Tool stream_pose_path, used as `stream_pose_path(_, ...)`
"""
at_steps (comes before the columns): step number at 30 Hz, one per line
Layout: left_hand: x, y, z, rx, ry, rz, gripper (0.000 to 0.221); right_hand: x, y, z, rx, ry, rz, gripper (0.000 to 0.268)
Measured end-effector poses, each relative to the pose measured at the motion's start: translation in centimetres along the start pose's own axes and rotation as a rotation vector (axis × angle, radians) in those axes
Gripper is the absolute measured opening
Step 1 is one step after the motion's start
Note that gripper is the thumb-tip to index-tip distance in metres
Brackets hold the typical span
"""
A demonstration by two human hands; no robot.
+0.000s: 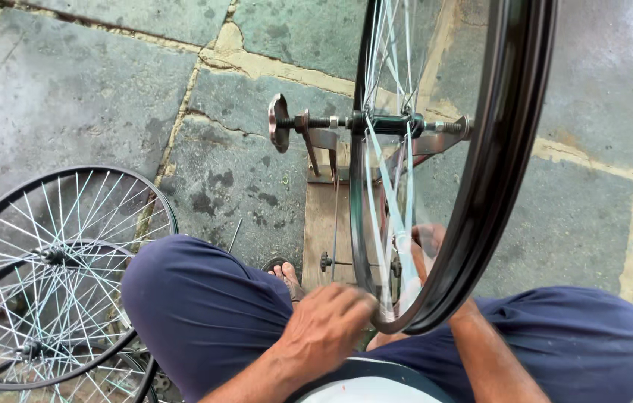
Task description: The person threads spokes through a bicycle hub and rim while the wheel is mounted on a stand. They use their hands to position the spokes and tighten the spoke nipples, rotating the wheel to reach different sections.
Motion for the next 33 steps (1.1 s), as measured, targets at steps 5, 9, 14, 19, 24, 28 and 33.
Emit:
stream_pose_path(5,2.8,2.3,1.4,-0.088,-0.053,0.047,0.038,-1.3,1.7,-0.6,0.071,0.047,-0.077,0.036)
stream_pose_path(9,2.8,2.2,0.8,-0.045,-0.085,0.025,0.042,-2.1,2.2,-2.0,0.132,0.025,-0.023,0.026)
stream_pose_path(14,2.5,2.1,0.5,-0.03,-0.085,0.016,0.042,-2.7,1.9,-4.7,0.28,-0.039,0.147,0.032)
stream_pose_path(19,2.7,2.2,0.5,-0.02,-0.082,-0.008,0.04,-2.3,2.4,-6.8,0.606,-0.205,0.13,0.033)
stream_pose_path(24,2.2,1.9,0.4,0.012,-0.102,-0.025,0.039,-2.8,1.5,-8.4,0.516,-0.03,0.107,0.038)
stream_pose_path(28,1.2,2.1,0.0,0.057,-0.016,-0.077,0.036,-3.2,0.7,-9.8,0.51,-0.083,0.067,0.029)
stream_pose_path(33,-0.2,1.7,1.5,0.004,0.262,-0.099,0.028,-3.6,0.3,-6.0,0.022,0.118,0.122,0.027)
Point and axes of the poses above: each hand's wrist, its own y-axis away from the middle knuckle, its own x-axis out of the palm, z = x × y, the point moved 3 cm from there along -y, towards the middle knuckle, and after that the axes turned 3 degrees about z, right-handed, at the moved point
